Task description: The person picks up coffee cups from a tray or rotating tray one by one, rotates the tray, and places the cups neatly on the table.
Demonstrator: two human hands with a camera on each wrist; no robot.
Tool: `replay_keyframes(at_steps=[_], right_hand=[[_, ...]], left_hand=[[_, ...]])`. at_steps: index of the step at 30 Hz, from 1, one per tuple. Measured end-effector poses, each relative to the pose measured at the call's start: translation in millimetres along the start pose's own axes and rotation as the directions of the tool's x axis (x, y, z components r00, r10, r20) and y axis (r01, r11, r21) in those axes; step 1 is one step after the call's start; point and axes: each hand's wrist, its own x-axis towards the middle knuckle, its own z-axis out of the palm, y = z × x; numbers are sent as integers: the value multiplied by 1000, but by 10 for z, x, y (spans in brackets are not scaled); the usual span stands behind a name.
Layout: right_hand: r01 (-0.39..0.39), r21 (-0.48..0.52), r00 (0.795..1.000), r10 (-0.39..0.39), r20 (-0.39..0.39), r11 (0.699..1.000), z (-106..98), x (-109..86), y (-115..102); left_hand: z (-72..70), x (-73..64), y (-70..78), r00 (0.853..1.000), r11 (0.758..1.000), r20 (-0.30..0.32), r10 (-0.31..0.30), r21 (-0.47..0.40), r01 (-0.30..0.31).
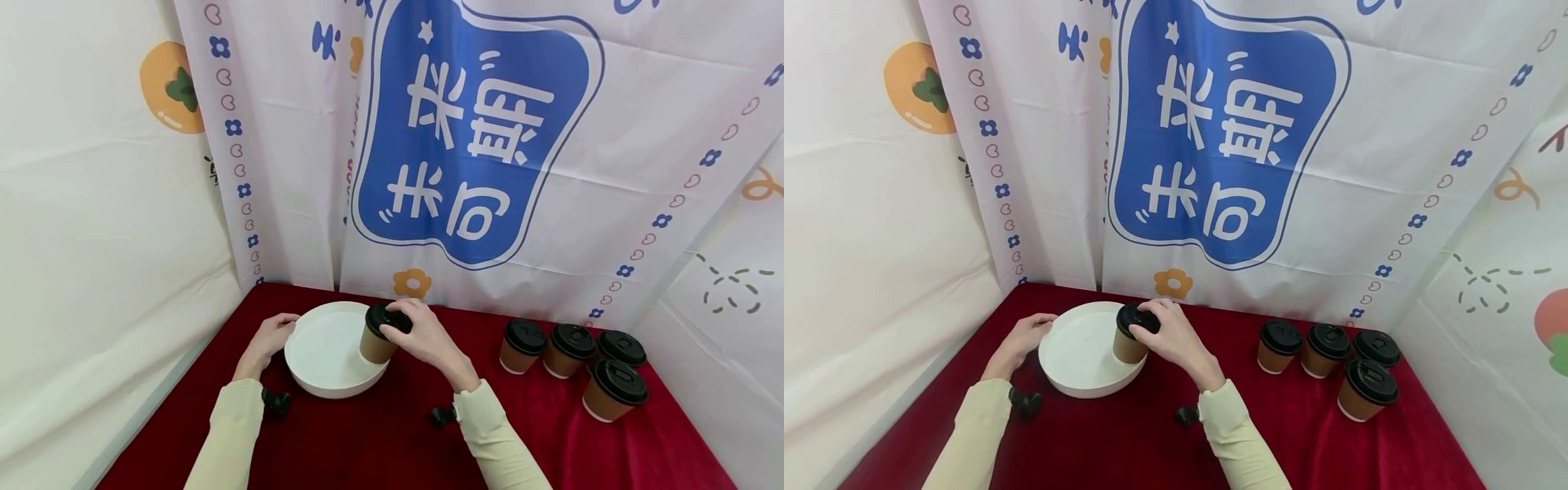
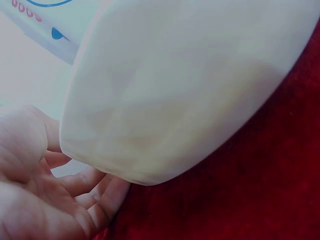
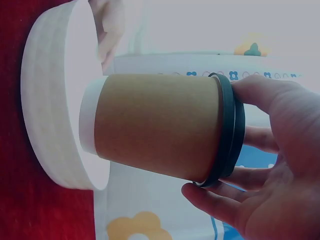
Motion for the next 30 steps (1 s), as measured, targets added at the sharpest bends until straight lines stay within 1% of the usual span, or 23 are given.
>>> replay_keyframes(at_steps=[5, 10, 13, 18, 23, 30], right_hand=[[4, -14, 1000, -4, -8, 1000, -100, -51, 30], [-29, -31, 1000, 29, 1, 999, -207, -124, 88], [-38, -47, 999, 37, -9, 998, -295, -193, 141], [-38, -77, 999, 35, -39, 996, -464, -338, 271], [-73, -106, 996, 68, -51, 992, -626, -504, 419], [-98, -196, 993, 83, -84, 976, -858, -812, 628]], left_hand=[[-45, 2, -9, 1000, 1000, -11, 6, 3, -6], [-88, -4, -16, 1000, 1000, -20, 0, 1, 0], [-96, -10, -14, 1000, 1000, -17, -5, -6, 5], [-89, -14, 5, 1000, 1000, -9, -5, -20, 5], [-76, 0, 2, 1000, 1000, -12, -8, -28, 8], [-16, 0, -3, 1000, 999, 10, -29, -28, 29]])
